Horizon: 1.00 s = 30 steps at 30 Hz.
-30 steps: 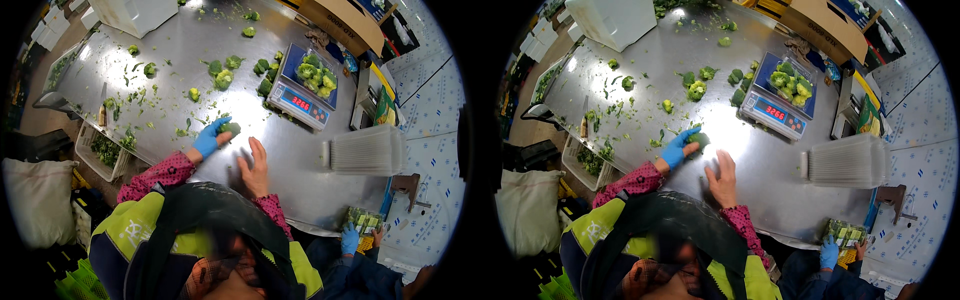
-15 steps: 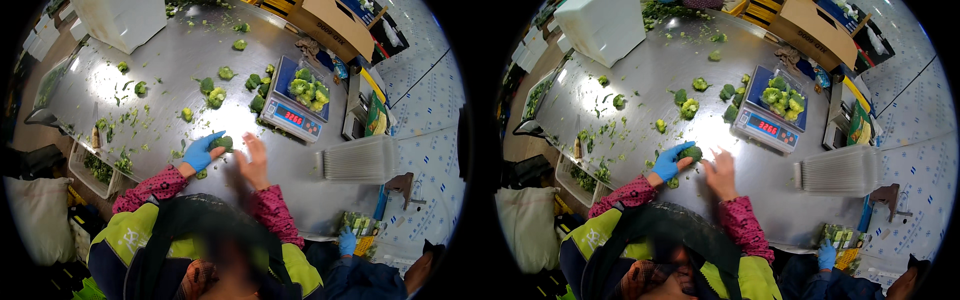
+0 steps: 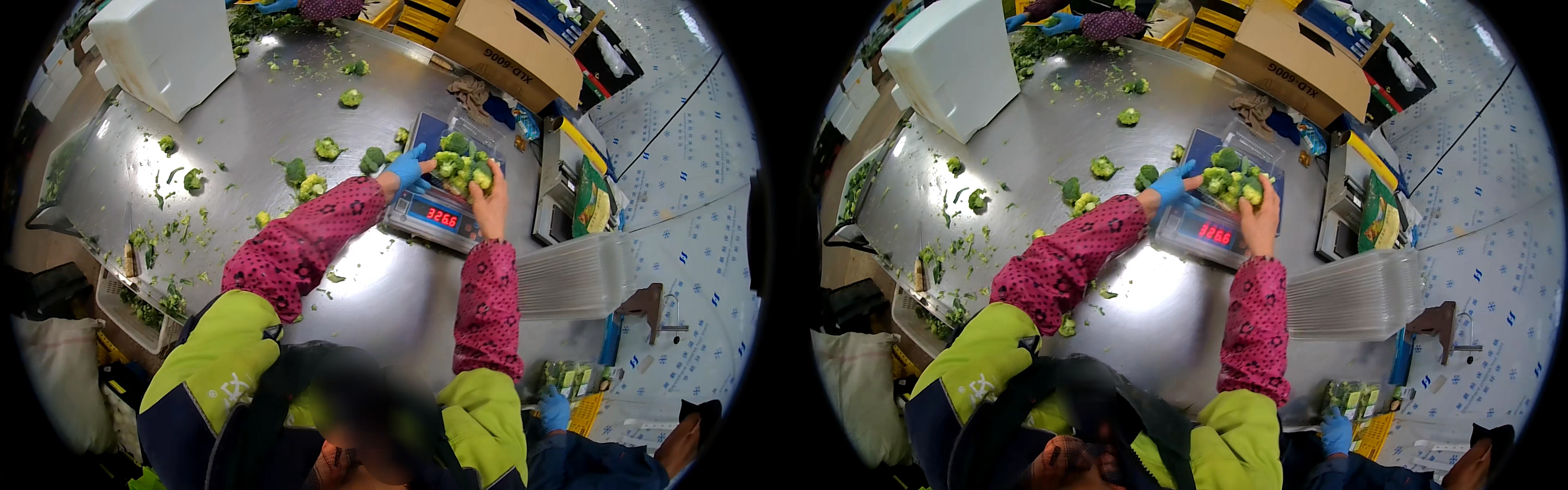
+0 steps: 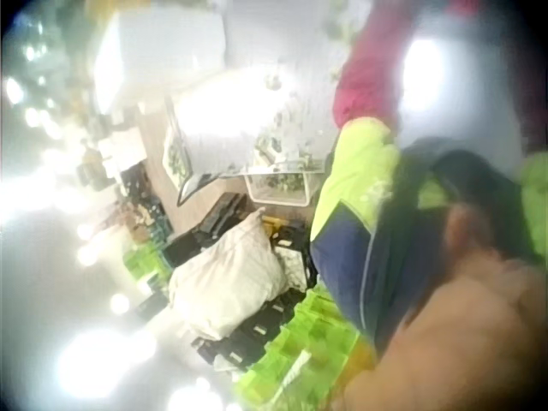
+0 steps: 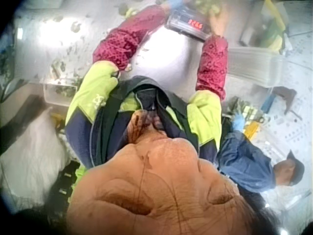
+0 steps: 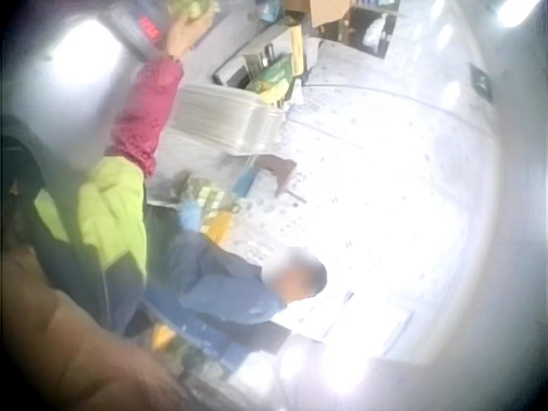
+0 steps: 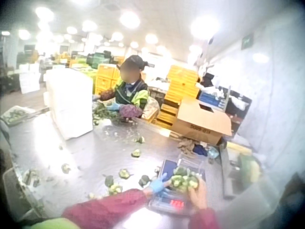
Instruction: The person packs broccoli florets into plastic containers by hand, weighing them on a digital scale to reach a target weight before placing the containers aside.
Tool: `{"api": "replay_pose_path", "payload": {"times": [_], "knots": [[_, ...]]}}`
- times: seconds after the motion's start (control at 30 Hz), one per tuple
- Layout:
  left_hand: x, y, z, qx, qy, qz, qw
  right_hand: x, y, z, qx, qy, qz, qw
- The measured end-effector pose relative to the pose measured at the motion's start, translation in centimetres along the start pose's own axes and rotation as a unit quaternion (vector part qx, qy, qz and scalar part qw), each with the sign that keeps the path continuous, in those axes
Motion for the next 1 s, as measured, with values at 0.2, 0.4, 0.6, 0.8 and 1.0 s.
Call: {"api": "replay_pose_path", "payload": {"times": [0.2, 0.4, 0.6, 0.8, 1.0], "knots": [[-3.8, -1.8, -3.4, -0.032, -0.037, 0.000, 0.999, -6.8, 2.9, -3.1, -0.006, -0.012, 0.025, 1.000], [-19.1, 1.0, -12.4, -0.006, 0.106, 0.048, 0.993, -22.7, 3.0, -5.7, -0.006, -0.105, -0.011, 0.994], [-27.5, 4.6, -18.3, 0.048, 0.129, 0.070, 0.988, -31.5, 4.1, -8.0, -0.057, -0.154, -0.026, 0.986], [-28.9, 0.3, -9.4, 0.470, -0.252, 0.068, 0.843, -28.6, 5.7, -7.9, 0.087, -0.160, 0.057, 0.982], [-27.2, -4.4, -11.3, 0.505, -0.261, -0.034, 0.822, -27.7, 1.4, -8.1, 0.043, -0.047, -0.046, 0.997]]}}
Point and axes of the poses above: each hand's wrist, its own x-axis towards the middle knuckle, its own y-axis out of the back of the hand, z = x × y, the point moved 10 cm from there along x, towards the middle knuckle, and after that the axes turned 3 degrees about -x, right-handed, at the moved point
